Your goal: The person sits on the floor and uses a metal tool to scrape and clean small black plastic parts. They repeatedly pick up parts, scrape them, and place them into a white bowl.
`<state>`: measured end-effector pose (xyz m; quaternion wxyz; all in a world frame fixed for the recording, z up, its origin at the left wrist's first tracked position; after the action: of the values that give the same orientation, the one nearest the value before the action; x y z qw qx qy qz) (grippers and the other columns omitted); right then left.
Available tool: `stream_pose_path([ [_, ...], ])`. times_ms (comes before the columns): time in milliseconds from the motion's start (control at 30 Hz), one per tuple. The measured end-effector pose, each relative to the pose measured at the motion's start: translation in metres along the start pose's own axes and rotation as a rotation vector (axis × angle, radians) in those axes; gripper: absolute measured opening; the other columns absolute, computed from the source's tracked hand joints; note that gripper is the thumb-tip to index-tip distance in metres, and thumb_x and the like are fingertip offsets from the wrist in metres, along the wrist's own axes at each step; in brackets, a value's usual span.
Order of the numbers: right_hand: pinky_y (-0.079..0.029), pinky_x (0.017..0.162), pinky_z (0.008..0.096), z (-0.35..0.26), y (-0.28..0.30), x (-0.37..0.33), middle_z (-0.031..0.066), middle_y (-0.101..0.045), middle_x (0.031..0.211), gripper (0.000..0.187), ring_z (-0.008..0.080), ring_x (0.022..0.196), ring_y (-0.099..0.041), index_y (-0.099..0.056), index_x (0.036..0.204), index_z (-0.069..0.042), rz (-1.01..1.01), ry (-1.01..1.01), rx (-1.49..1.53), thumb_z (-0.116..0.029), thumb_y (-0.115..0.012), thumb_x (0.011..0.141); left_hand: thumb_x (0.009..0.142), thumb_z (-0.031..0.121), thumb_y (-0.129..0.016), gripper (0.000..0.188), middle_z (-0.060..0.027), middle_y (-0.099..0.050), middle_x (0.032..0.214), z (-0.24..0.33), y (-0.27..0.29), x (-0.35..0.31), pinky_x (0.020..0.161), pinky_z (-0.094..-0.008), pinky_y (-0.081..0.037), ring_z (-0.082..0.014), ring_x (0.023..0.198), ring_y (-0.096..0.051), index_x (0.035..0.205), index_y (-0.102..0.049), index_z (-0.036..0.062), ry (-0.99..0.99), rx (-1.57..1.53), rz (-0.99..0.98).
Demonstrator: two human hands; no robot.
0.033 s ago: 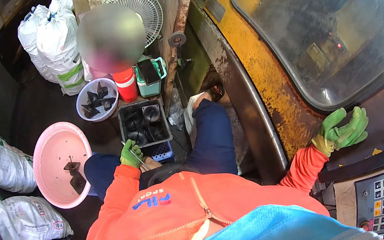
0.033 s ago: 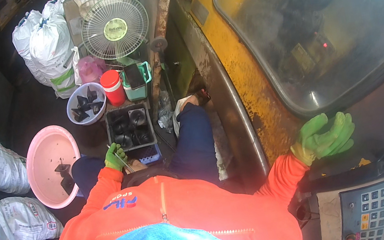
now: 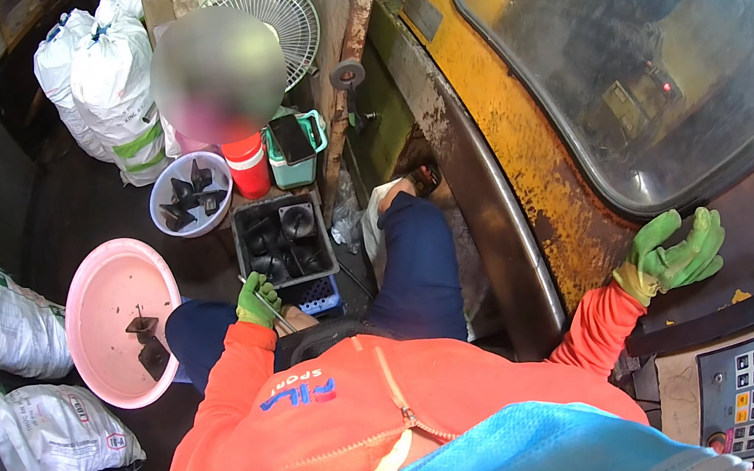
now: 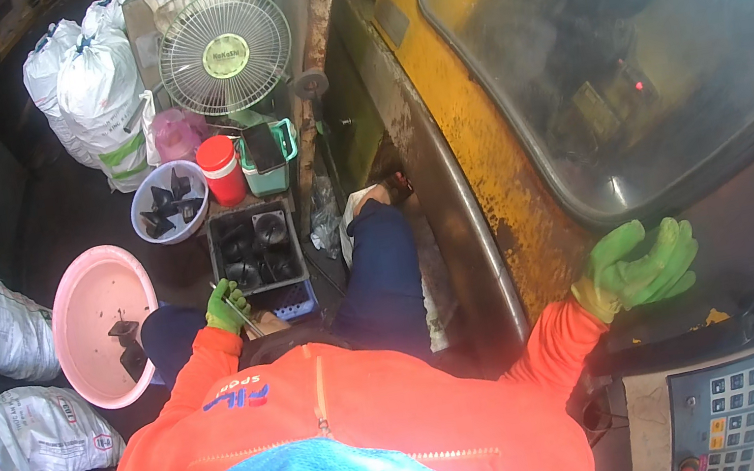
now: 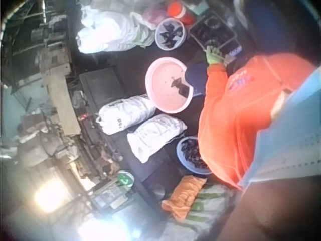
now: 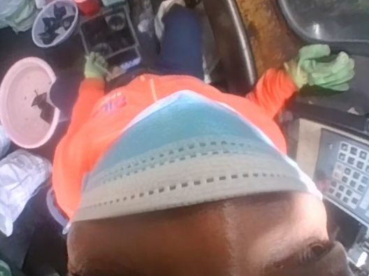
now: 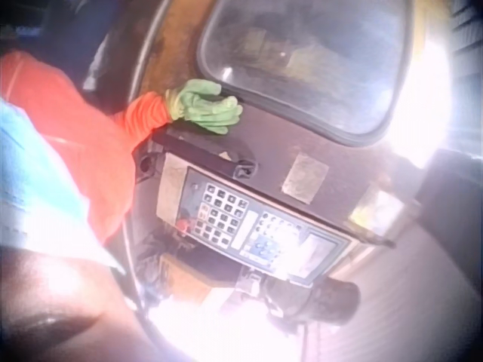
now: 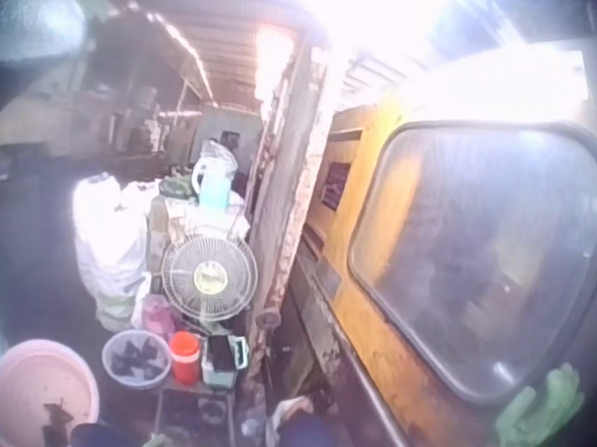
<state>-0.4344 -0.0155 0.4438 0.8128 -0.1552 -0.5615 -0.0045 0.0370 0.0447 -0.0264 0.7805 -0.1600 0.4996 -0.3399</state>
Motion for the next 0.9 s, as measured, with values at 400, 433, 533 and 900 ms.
stream_pose_path([
  [400, -0.050, 0.073, 0.0333, -0.012, -0.016, -0.019, 0.0135, -0.064, 0.100, 0.023, 0.0243, 0.082, -0.062, -0.060, 0.104, 0.004, 0.269, -0.290, 0.392, -0.010, -0.058, 0.086, 0.100, 0.020, -0.038, 0.043, -0.0215, -0.056, 0.127, 0.011, -0.035, -0.011, 0.100, -0.0460, -0.045, -0.0369, 0.116, -0.056, 0.138, -0.044, -0.0002, -0.193, -0.019, -0.295],
  [433, -0.053, 0.075, 0.0333, -0.022, -0.017, -0.027, 0.0143, -0.064, 0.100, 0.026, 0.0235, 0.083, -0.063, -0.060, 0.106, 0.006, 0.373, -0.491, 0.659, -0.011, -0.057, 0.087, 0.100, 0.021, -0.041, 0.044, -0.0225, -0.054, 0.128, 0.012, -0.047, -0.020, 0.102, -0.0490, -0.043, -0.0387, 0.118, -0.054, 0.138, -0.043, -0.0013, -0.231, -0.001, -0.354],
  [533, -0.052, 0.084, 0.0346, -0.107, -0.003, -0.065, 0.0183, -0.065, 0.106, 0.026, 0.0267, 0.089, -0.065, -0.062, 0.107, 0.007, -0.160, -0.332, 0.899, -0.011, -0.055, 0.090, 0.102, 0.022, -0.041, 0.043, -0.0216, -0.054, 0.126, 0.015, -0.096, -0.048, 0.105, -0.0522, -0.041, -0.0399, 0.120, -0.052, 0.138, -0.041, -0.0016, -0.190, -0.061, -0.418],
  [900, -0.041, 0.068, 0.0243, -0.374, 0.023, -0.204, -0.0027, -0.058, 0.085, 0.033, 0.0078, 0.076, -0.049, -0.065, 0.113, -0.006, -1.968, -1.120, 1.959, -0.032, -0.061, 0.093, 0.093, 0.031, -0.057, 0.047, -0.0155, -0.056, 0.130, 0.097, -0.179, -0.019, 0.095, -0.0402, -0.047, -0.0294, 0.112, -0.059, 0.134, -0.051, 0.0090, -0.887, 0.974, -0.614],
])
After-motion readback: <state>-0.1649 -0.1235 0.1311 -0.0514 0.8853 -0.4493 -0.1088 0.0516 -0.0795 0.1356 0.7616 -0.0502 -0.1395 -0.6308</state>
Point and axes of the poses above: each hand's wrist, its own x-axis towards the middle knuckle, its own y-axis out of the back of the hand, z = x × y, the point moved 2 cm from there along x, towards the middle knuckle
